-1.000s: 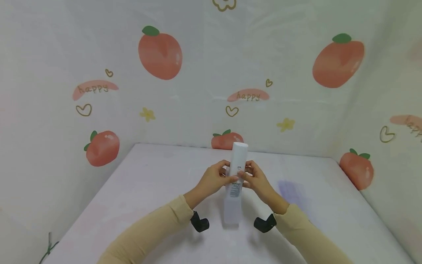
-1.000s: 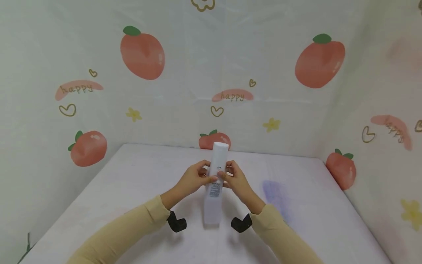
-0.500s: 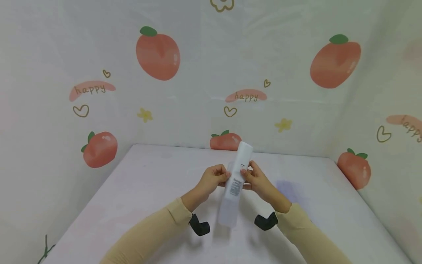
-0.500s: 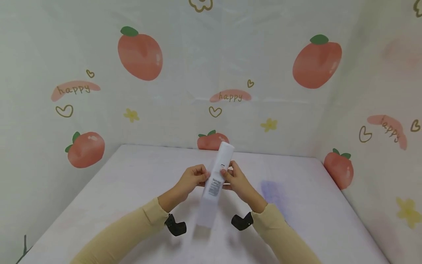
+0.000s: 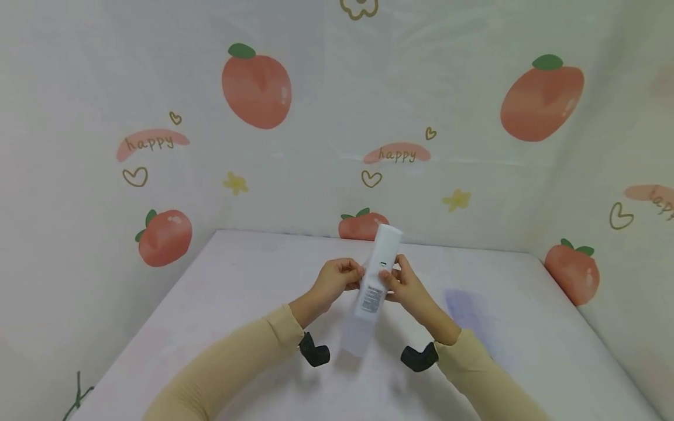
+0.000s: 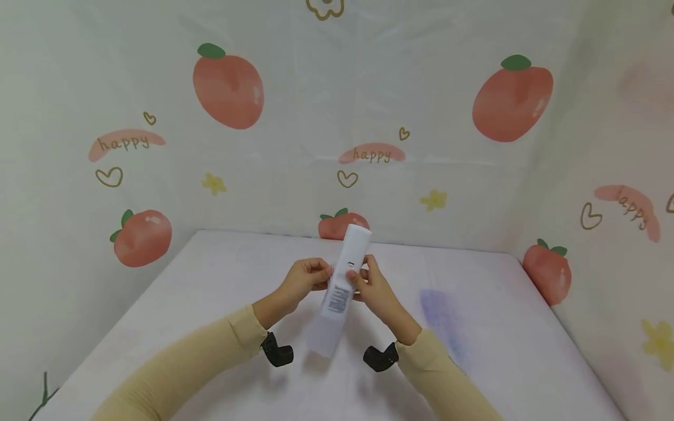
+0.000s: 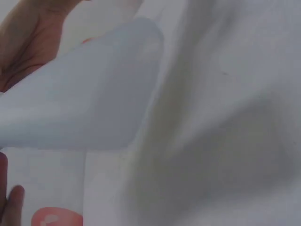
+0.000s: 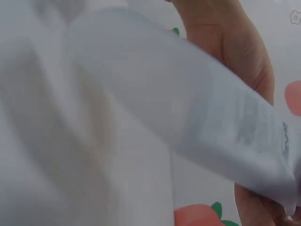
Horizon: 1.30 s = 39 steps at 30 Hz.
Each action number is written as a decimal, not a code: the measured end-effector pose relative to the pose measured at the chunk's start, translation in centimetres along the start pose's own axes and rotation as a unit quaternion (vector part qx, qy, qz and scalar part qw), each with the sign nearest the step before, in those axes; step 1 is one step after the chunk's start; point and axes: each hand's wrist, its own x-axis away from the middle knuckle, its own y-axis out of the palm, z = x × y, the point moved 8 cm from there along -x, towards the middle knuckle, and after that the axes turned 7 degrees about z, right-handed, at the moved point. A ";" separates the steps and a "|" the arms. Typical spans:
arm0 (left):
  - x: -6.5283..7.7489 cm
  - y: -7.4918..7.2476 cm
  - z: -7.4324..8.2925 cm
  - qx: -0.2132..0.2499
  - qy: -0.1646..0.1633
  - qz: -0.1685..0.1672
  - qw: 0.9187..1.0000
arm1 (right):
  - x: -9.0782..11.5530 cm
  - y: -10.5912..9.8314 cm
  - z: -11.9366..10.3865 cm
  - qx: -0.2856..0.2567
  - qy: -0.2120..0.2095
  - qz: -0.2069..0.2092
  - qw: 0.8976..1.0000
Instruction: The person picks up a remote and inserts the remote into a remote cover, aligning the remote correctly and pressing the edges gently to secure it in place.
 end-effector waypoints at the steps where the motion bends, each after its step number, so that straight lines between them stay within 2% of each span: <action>1: 0.1 0.1 0.1 0.000 0.012 -0.006 1.000 | 0.0 -0.2 0.0 0.005 0.002 0.008 1.000; 4: 0.4 0.5 0.6 -0.005 0.043 -0.036 0.998 | -0.1 -0.6 -0.2 0.024 -0.001 0.026 0.999; 7: 0.5 1.0 0.9 -0.023 0.054 -0.066 0.996 | -0.2 -0.8 -0.5 0.033 -0.002 0.027 0.999; 9: 0.5 1.2 0.9 -0.032 0.050 -0.079 0.995 | -0.2 -0.8 -0.7 0.030 -0.007 0.016 0.999; 12: 0.2 1.0 0.8 -0.021 0.030 -0.079 0.996 | -0.2 -0.9 -0.8 0.010 -0.016 0.000 1.000; 16: -0.3 0.2 0.7 0.025 0.001 -0.060 0.998 | -0.1 -1.3 -1.5 -0.002 -0.064 0.002 0.998; 19: -0.5 0.0 0.7 0.040 -0.013 -0.061 0.997 | 0.1 -1.0 -2.2 0.022 -0.108 -0.011 0.994; 24: -0.3 0.5 0.6 0.004 -0.019 -0.094 0.995 | 0.5 -0.3 -2.5 0.056 -0.137 -0.042 0.988; 28: 0.0 0.8 0.5 -0.026 -0.006 -0.120 0.992 | 1.0 -0.5 -2.4 0.063 -0.150 -0.037 0.986; 34: 0.9 0.7 0.9 -0.060 0.019 -0.152 0.986 | 1.0 -0.3 -2.4 -0.008 -0.197 -0.046 0.979; 37: 1.2 0.8 0.8 -0.070 0.027 -0.160 0.984 | 0.7 -0.2 -1.6 -0.052 -0.175 -0.052 0.982; 39: 1.2 0.9 0.9 -0.077 0.050 -0.159 0.983 | 0.7 -0.3 -0.9 -0.072 -0.147 -0.049 0.985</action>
